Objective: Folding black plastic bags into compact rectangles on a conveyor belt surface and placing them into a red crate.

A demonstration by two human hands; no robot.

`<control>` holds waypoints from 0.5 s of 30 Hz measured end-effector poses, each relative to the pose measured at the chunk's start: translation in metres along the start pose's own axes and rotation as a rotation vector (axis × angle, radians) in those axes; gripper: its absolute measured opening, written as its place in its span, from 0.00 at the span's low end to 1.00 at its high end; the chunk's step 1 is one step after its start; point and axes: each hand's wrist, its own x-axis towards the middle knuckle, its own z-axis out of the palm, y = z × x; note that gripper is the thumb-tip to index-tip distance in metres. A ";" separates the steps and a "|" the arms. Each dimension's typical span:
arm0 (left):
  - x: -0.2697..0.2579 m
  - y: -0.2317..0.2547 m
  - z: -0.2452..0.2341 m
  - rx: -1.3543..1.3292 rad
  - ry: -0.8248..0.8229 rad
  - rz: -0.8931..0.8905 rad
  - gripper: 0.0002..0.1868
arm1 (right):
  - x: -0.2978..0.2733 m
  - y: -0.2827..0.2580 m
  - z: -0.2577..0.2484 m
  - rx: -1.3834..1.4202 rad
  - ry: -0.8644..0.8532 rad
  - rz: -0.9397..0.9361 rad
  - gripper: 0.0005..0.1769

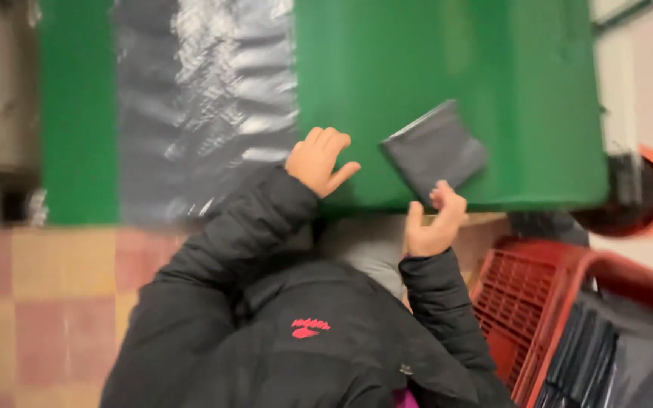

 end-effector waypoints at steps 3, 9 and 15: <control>-0.085 -0.020 -0.060 0.141 0.083 -0.004 0.24 | -0.022 -0.037 0.037 -0.108 -0.168 -0.495 0.35; -0.203 -0.079 -0.111 0.535 0.129 0.064 0.43 | -0.041 -0.070 0.113 -0.351 -0.625 -1.096 0.44; -0.229 -0.110 -0.132 0.805 0.098 0.107 0.44 | -0.042 -0.089 0.144 -0.540 -0.613 -1.293 0.39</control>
